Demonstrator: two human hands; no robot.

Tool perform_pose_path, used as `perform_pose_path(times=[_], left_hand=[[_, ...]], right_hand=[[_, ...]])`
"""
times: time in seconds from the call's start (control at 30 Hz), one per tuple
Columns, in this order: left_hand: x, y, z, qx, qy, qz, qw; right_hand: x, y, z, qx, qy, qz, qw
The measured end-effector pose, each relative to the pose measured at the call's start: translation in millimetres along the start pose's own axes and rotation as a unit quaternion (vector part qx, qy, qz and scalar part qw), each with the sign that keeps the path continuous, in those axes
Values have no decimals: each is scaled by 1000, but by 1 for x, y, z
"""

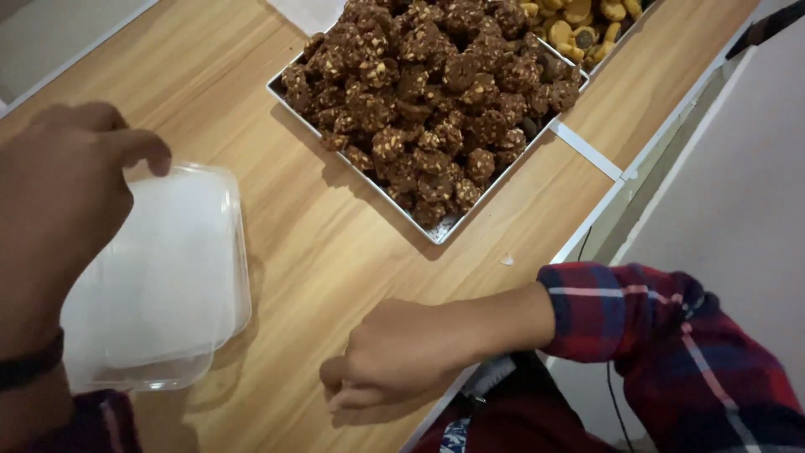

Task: Wiping down plastic food containers with a cloth to prepare them for packaging snacks.

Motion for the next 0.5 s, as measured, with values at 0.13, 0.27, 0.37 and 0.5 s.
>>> perform_pose_path(times=[0.13,0.27,0.37,0.5], left_hand=[[34,-2,-58,139,2,89,986],[33,1,-66,190,24,142,971],[20,10,-64,134,-43,94,985],[6,20,-65,52,-280,46,957]], right_hand=[[-11,-10,-41,55,92,42,993],[-4,17,-18,149,67,55,985],[8,53,34,175,-30,48,983],[-27,152,94,-2,173,-241,955]])
Point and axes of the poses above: each hand's wrist, its own y-axis away from the middle knuckle, its own z-axis out of the back of the hand, x = y × z, the point moved 7 cm from there along -y, towards the middle knuckle, and after that the axes turned 3 degrees about x, right-handed, at the moved point
